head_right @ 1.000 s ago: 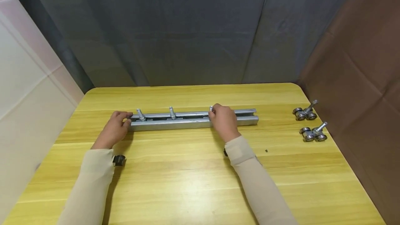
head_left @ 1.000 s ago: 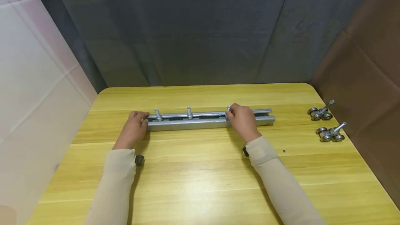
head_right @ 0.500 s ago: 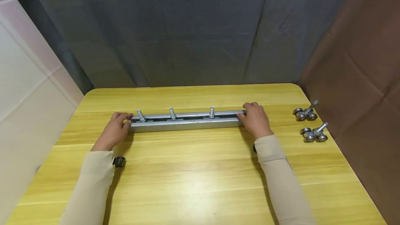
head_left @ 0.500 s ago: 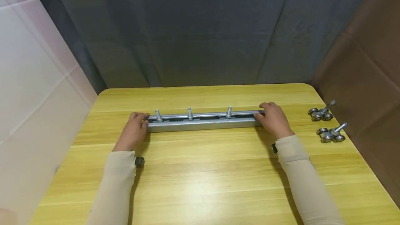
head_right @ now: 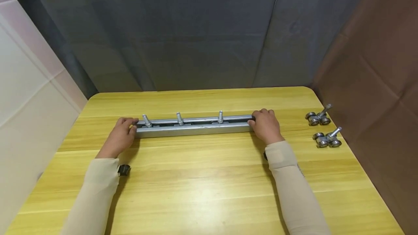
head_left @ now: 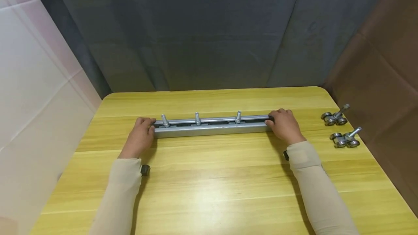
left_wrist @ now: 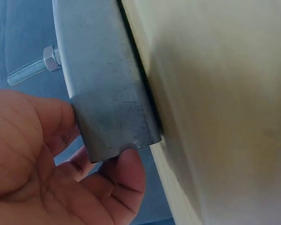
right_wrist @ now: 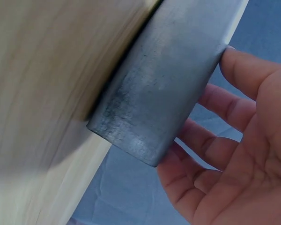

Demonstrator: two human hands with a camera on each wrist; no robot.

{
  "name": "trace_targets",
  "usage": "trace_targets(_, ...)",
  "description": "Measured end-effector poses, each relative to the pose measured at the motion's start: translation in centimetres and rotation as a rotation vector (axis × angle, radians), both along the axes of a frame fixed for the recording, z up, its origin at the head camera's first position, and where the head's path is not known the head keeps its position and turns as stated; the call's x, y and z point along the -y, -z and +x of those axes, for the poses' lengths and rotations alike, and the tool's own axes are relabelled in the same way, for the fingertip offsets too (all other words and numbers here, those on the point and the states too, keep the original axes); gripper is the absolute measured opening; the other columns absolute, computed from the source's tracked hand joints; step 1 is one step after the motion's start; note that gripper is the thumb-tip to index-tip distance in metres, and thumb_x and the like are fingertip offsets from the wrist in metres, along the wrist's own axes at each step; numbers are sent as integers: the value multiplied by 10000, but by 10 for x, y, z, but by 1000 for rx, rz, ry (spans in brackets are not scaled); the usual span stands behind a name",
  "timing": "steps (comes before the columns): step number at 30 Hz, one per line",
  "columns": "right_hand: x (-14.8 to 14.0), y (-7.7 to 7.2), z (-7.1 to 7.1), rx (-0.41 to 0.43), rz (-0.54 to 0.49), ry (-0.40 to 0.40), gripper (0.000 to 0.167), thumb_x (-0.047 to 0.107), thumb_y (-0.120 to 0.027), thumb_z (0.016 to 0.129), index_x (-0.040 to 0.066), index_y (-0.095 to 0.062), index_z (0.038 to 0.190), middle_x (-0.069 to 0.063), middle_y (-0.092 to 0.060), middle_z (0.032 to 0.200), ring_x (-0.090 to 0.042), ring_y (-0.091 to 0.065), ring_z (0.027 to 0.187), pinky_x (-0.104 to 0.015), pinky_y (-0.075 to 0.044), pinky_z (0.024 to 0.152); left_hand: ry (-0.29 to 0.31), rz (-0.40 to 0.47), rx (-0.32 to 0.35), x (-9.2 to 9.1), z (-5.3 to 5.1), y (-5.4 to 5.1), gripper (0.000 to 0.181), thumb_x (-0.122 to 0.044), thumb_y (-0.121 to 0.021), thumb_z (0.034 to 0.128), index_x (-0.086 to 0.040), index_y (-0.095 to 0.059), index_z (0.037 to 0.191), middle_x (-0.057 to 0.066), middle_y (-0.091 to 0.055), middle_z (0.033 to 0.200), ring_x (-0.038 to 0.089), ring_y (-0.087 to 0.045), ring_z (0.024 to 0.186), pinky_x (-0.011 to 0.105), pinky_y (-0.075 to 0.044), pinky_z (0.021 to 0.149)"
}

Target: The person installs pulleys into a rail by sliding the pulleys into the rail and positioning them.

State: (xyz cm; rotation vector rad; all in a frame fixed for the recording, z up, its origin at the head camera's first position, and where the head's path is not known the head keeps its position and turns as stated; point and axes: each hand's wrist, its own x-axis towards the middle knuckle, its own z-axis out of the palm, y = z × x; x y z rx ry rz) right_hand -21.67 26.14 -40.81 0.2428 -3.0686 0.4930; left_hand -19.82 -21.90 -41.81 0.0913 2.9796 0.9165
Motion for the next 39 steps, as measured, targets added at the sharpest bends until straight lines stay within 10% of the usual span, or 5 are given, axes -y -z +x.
trace_targets(6,1,2,0,-13,2,-9,390,233,-606,1008,-44,-617,1283,-282,-577,1240,-484,-447,1155,-565,-392,987,-24,79,8,10,-10,-26,457,-234,-456,1053,53,-494,1406,295,-464,1403,466,-520,1188,599,-447,942)
trace_targets(11,2,7,2,-15,8,-6,390,240,-606,1007,-37,-620,1282,-281,-573,1242,-484,-447,1153,-567,-398,979,-86,207,-250,-14,-10,-43,385,-264,-512,1036,8,-627,1283,221,-588,1270,378,-581,1085,518,-506,832)
trace_targets(19,8,5,5,-29,-1,-7,387,247,-611,1004,-26,-629,1278,-261,-579,1232,-450,-457,1124,-552,-418,948,214,365,-380,-102,-1,-69,220,-150,-657,971,-43,-694,1160,97,-657,1147,254,-604,1045,423,-528,808)
trace_targets(31,16,9,2,-28,7,-5,402,268,-598,1012,-17,-623,1294,-254,-575,1250,-440,-464,1129,-545,-429,943,309,320,6,-209,-20,-22,418,-225,-635,993,-62,-561,1371,83,-579,1325,232,-593,1160,387,-517,922)
trace_targets(39,18,9,3,-36,-5,6,394,273,-598,1012,-9,-630,1285,-246,-570,1261,-431,-459,1134,-552,-438,924,255,386,-13,-224,-25,-9,259,-217,-602,1014,-100,-629,1243,42,-659,1150,174,-641,979,361,-529,812)
